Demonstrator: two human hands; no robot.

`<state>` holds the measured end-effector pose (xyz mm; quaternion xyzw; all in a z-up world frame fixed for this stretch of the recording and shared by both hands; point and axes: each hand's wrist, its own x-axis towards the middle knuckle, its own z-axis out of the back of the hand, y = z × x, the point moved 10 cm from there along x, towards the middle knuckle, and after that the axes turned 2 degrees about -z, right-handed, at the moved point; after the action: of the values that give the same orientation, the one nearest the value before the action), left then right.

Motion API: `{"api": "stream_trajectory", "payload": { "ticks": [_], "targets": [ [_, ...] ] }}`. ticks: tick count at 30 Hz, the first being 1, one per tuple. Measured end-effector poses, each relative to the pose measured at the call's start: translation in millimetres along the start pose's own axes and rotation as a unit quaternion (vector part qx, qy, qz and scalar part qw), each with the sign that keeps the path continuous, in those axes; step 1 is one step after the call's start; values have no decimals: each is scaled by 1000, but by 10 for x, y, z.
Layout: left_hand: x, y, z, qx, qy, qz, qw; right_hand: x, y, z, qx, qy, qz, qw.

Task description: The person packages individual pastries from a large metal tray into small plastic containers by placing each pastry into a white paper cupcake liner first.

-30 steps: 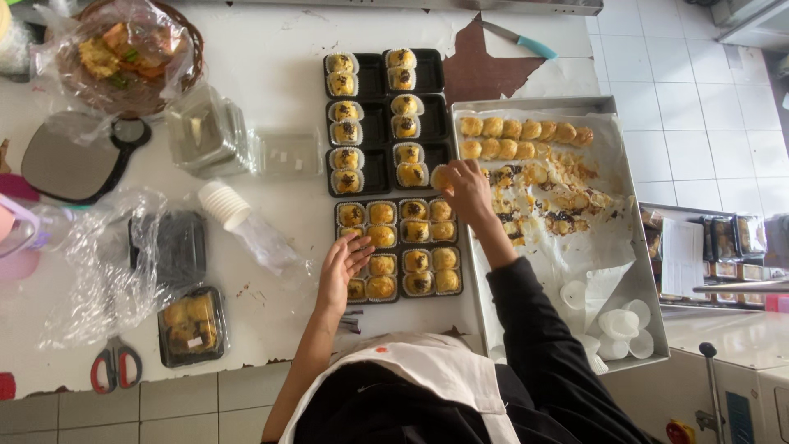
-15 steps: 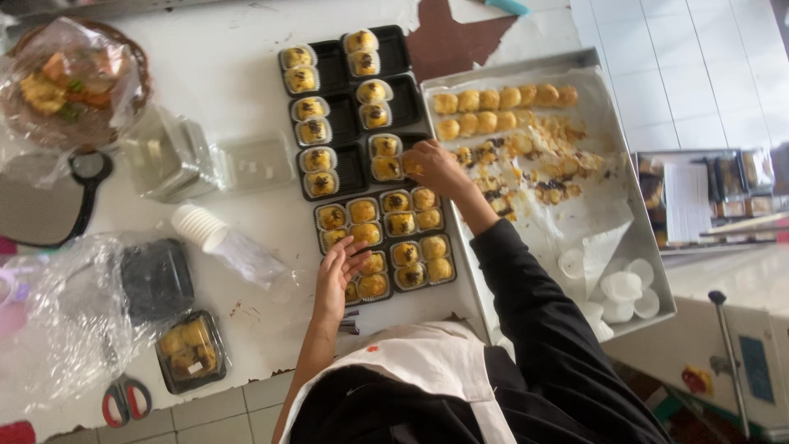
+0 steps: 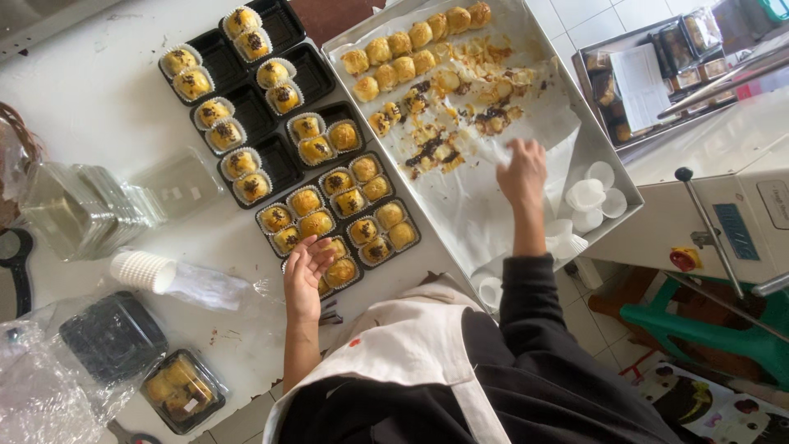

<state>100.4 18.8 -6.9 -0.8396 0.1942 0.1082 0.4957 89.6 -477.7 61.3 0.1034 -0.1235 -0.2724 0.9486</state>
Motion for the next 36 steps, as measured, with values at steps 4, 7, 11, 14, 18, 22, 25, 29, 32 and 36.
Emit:
{"api": "stream_trajectory", "payload": {
  "ticks": [4, 7, 11, 14, 18, 22, 25, 29, 32, 36],
  "targets": [
    [35, 104, -95, 5, 11, 13, 1000, -379, -546, -247, -149, 47, -89, 984],
    [4, 128, -181, 30, 23, 8, 999, -505, -522, -132, -121, -47, -100, 986],
    [-23, 120, -350, 38, 39, 8, 998, -373, -92, -113, 222, -32, -115, 968],
    [12, 163, -472, 44, 54, 30, 997, -464, 1181, -24, 367, 35, 101, 924],
    [92, 289, -501, -25, 66, 59, 996, -1354, 2684, 159, 313, 166, 350, 867],
    [197, 415, -279, -38, 33, 29, 998, -1604, 3314, 388, 304, 240, 455, 802],
    [240, 486, -25, -76, -26, -5, 997, -1416, 3319, 309, 394, 368, 370, 757],
    [103, -7, -50, 143, -28, -210, 967, -1071, 3236, 292, 406, 269, 333, 807],
    [-33, -238, -25, 381, -140, -187, 894, -1007, 3155, 204, 375, 226, 310, 844],
    [-359, -684, -168, 429, -202, -339, 813, -995, 3023, 50, 395, 245, 276, 841]
  ]
}}
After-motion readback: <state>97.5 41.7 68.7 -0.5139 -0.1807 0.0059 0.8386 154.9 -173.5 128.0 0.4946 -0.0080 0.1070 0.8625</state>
